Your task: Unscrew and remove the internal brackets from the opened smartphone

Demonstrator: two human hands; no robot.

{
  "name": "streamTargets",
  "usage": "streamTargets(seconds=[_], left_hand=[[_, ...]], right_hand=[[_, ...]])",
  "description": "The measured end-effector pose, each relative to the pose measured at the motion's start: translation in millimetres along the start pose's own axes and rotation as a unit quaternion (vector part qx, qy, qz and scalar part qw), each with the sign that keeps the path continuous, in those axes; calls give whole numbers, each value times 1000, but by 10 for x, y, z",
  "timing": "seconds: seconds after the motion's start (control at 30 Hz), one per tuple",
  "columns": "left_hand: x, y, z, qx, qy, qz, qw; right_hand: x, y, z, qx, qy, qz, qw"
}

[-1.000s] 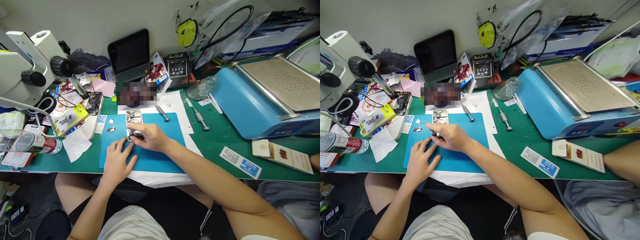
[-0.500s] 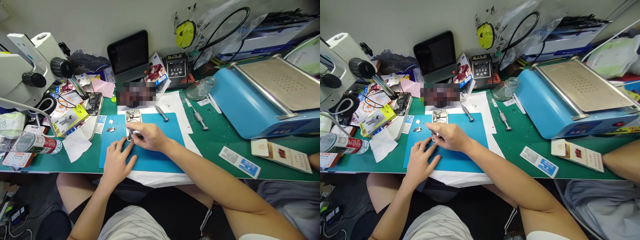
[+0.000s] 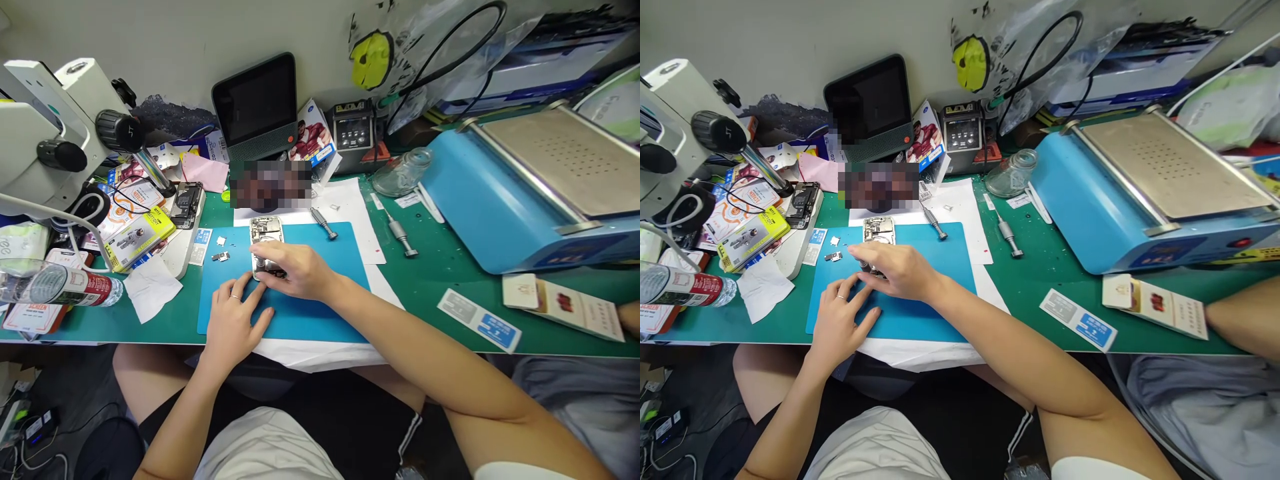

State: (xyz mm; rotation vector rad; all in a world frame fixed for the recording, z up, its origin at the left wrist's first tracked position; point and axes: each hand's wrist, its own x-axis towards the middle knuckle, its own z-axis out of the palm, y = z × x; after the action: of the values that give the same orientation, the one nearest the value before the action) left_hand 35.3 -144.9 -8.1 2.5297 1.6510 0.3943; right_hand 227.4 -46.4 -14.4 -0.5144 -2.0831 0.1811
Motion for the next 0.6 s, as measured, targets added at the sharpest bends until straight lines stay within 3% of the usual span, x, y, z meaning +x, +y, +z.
streamTargets(seconds=[0.43, 0.6], left_hand=[[5, 11, -8, -5, -1, 0, 1000], [3, 3, 3, -3, 1, 2, 1000]], right_hand=[[5, 3, -1, -5, 6, -8, 1000], [-23, 12, 14, 15, 3, 25, 1000]])
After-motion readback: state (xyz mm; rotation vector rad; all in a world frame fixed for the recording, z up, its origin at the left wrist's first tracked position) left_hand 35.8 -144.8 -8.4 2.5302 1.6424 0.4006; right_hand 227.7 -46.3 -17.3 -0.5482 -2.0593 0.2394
